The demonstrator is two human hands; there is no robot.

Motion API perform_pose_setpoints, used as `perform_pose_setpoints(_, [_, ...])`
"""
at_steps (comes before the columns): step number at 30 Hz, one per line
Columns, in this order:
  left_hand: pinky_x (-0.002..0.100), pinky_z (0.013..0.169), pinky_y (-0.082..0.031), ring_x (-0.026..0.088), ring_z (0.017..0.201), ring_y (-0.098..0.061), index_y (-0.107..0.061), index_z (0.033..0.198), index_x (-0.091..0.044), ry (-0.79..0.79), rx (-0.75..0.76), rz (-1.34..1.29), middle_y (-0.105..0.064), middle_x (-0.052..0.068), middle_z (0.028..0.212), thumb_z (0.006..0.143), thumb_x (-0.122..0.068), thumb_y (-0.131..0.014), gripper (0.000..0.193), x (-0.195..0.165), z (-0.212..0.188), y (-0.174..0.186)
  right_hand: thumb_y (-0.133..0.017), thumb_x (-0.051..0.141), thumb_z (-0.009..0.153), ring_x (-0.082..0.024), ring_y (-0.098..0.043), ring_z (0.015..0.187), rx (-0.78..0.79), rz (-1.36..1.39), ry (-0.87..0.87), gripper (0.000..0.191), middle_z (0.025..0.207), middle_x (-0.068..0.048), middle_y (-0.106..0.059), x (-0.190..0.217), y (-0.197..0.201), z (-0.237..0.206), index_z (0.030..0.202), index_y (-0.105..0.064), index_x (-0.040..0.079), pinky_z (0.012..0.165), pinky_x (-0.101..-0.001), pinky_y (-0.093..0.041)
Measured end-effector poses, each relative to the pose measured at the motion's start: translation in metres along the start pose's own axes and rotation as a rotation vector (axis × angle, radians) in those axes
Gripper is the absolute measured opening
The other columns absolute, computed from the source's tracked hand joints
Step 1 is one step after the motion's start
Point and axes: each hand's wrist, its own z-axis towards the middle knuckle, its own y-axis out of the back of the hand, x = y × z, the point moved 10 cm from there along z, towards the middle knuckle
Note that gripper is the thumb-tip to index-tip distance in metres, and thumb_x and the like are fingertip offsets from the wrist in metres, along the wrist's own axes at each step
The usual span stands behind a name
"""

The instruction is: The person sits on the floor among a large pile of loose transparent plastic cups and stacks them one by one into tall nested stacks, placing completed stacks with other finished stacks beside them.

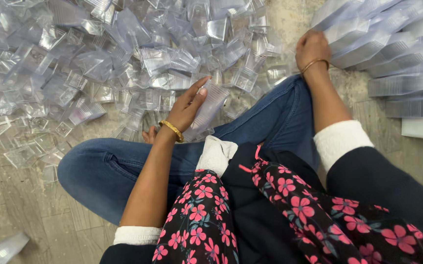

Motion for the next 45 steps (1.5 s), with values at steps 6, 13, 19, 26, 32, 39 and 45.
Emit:
perform_pose_setpoints(6, [0.032, 0.103, -0.047, 0.022, 0.122, -0.065, -0.056, 0.147, -0.014, 0.013, -0.004, 0.048, -0.067, 0.012, 0.137, 0.102, -0.045, -0.055, 0.054, 0.006, 0.0, -0.003, -0.069, 0.006, 0.099, -0.008, -0.069, 0.079, 0.19, 0.753, 0.139, 0.003, 0.089, 0.0, -0.074, 0.09, -0.006, -0.048, 0.1, -0.072, 0.007, 0.071, -0.0258, -0.055])
perform_pose_setpoints(13, [0.033, 0.084, -0.054, 0.02, 0.093, -0.072, -0.07, 0.125, -0.01, 0.058, -0.047, 0.194, -0.076, 0.013, 0.104, 0.096, -0.055, -0.06, 0.054, 0.023, 0.001, -0.001, -0.075, 0.027, 0.097, -0.01, -0.064, 0.083, 0.441, 0.709, 0.104, 0.024, 0.097, -0.006, -0.071, 0.16, -0.035, -0.124, 0.11, -0.079, 0.007, 0.074, -0.0275, -0.052])
perform_pose_setpoints(19, [0.034, 0.075, -0.053, 0.023, 0.083, -0.07, -0.075, 0.117, -0.013, 0.076, -0.104, 0.292, -0.074, 0.012, 0.091, 0.089, -0.06, -0.063, 0.057, 0.018, 0.004, 0.007, -0.067, 0.032, 0.095, -0.004, -0.067, 0.102, 1.096, 1.264, -0.291, 0.041, 0.117, 0.004, -0.071, 0.17, -0.061, -0.154, 0.127, -0.067, 0.007, 0.086, -0.0247, -0.056])
perform_pose_setpoints(26, [0.035, 0.079, -0.055, 0.024, 0.088, -0.073, -0.077, 0.114, -0.014, 0.1, -0.072, 0.336, -0.077, 0.013, 0.096, 0.085, -0.064, -0.065, 0.059, 0.012, -0.001, 0.0, -0.075, 0.023, 0.096, -0.006, -0.061, 0.091, 1.194, 1.255, -0.177, 0.033, 0.105, 0.001, -0.068, 0.17, -0.066, -0.156, 0.121, -0.07, 0.002, 0.079, -0.0219, -0.051])
perform_pose_setpoints(32, [0.036, 0.08, -0.055, 0.026, 0.09, -0.074, -0.077, 0.112, -0.014, 0.137, -0.043, 0.386, -0.077, 0.014, 0.096, 0.084, -0.064, -0.066, 0.059, 0.017, 0.002, -0.006, -0.072, 0.019, 0.092, -0.009, -0.069, 0.091, 1.172, 1.245, -0.243, 0.028, 0.102, -0.001, -0.071, 0.155, -0.078, -0.154, 0.114, -0.069, 0.001, 0.082, -0.026, -0.058])
perform_pose_setpoints(39, [0.038, 0.078, -0.055, 0.026, 0.092, -0.073, -0.077, 0.111, -0.013, 0.065, -0.184, 0.386, -0.076, 0.013, 0.101, 0.089, -0.063, -0.064, 0.056, -0.003, -0.012, 0.042, -0.077, 0.013, 0.09, -0.012, -0.067, 0.103, 0.794, 1.289, -0.116, 0.042, 0.118, -0.006, -0.07, 0.135, -0.033, -0.131, 0.128, -0.063, 0.0, 0.094, -0.0253, -0.055])
perform_pose_setpoints(45, [0.03, 0.091, -0.049, 0.016, 0.1, -0.063, -0.074, 0.118, -0.005, -0.056, -0.348, 0.04, -0.074, 0.009, 0.109, 0.103, -0.05, -0.059, 0.05, -0.027, -0.046, 0.104, -0.087, 0.026, 0.073, -0.026, -0.066, 0.109, 0.666, 0.646, 0.592, 0.067, 0.122, -0.015, -0.063, 0.198, -0.016, -0.174, 0.129, -0.059, 0.001, 0.094, -0.0359, -0.055])
